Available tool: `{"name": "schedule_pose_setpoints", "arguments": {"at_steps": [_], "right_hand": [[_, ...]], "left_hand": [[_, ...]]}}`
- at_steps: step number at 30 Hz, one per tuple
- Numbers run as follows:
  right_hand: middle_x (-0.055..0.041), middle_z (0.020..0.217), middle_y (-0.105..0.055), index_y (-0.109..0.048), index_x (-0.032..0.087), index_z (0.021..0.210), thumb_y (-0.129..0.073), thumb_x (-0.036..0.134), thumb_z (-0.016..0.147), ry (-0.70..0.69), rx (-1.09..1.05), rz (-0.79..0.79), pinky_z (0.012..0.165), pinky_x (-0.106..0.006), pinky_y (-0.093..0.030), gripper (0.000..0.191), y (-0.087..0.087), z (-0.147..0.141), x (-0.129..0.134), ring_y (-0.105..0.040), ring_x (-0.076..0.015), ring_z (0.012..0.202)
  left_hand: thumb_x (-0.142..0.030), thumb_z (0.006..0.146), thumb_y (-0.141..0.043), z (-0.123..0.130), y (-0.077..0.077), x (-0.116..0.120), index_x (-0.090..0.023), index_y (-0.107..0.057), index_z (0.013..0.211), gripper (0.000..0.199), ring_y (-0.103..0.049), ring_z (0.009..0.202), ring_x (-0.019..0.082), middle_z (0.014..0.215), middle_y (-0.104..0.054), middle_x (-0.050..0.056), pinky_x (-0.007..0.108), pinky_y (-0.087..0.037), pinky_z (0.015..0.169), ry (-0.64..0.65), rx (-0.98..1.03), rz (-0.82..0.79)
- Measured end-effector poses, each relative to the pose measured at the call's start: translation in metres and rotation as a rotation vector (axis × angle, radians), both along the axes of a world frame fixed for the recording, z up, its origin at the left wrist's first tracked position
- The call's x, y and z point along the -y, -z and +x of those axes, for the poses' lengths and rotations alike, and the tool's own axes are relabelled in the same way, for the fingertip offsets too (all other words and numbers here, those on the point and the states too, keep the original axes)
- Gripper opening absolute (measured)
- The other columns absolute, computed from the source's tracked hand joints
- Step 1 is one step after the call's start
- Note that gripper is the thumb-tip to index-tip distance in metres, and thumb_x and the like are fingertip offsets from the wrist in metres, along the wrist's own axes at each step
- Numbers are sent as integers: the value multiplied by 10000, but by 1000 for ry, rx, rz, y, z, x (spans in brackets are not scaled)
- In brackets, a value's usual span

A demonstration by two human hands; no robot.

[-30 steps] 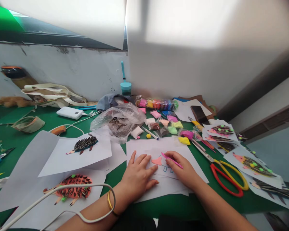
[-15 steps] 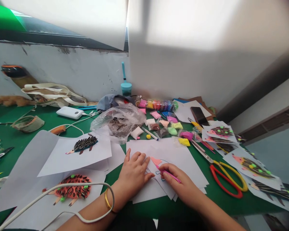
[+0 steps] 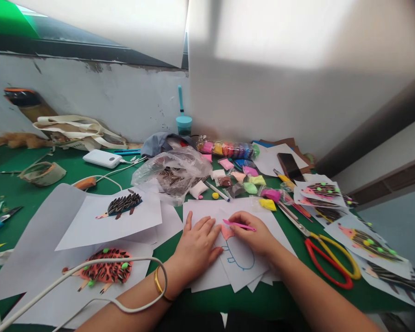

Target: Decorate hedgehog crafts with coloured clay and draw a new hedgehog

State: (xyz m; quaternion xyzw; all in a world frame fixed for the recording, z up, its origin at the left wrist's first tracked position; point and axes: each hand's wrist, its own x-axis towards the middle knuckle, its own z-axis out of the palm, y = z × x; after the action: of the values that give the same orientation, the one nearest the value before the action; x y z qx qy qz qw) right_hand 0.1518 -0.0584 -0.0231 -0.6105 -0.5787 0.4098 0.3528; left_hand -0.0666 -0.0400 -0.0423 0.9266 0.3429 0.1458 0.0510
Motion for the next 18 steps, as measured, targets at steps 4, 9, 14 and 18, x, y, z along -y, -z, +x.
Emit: {"name": "schedule_pose_setpoints", "arguments": {"at_steps": [4,9,14,18], "right_hand": [[-38,942,-716,-699,211,912,-593,251,785,37,44,54,812,-324,-513,170,12,-4,-2,-660,-200,891],[-53,924,-731,-732,214,879,-584,276,830,32,124,181,862,-350,-518,168,15,-1,-1,-671,-210,917],[-67,1049,-731,-724,222,1029,-532,298,903,14,196,240,925,-368,-510,242,21,-1,1,-662,-214,1022],[-51,1004,-734,-717,230,994,-539,220,876,-41,269,281,901,-363,-514,213,22,-2,2,-666,-207,975]], "left_hand": [[-505,927,-519,1,-2,1,-294,-531,1325,450,-450,1329,266,1387,-559,75,603,-30,1186,-3,-15,3],[-496,920,-534,2,-1,2,-292,-542,1316,447,-450,1326,264,1382,-561,78,597,-29,1188,-10,-25,6],[-494,923,-523,3,0,2,-286,-535,1322,450,-444,1329,271,1386,-557,84,611,-50,1182,-15,-26,-2],[-492,928,-515,3,-1,3,-282,-530,1328,452,-442,1330,274,1383,-557,91,615,-63,1180,-14,-34,-7]]}}
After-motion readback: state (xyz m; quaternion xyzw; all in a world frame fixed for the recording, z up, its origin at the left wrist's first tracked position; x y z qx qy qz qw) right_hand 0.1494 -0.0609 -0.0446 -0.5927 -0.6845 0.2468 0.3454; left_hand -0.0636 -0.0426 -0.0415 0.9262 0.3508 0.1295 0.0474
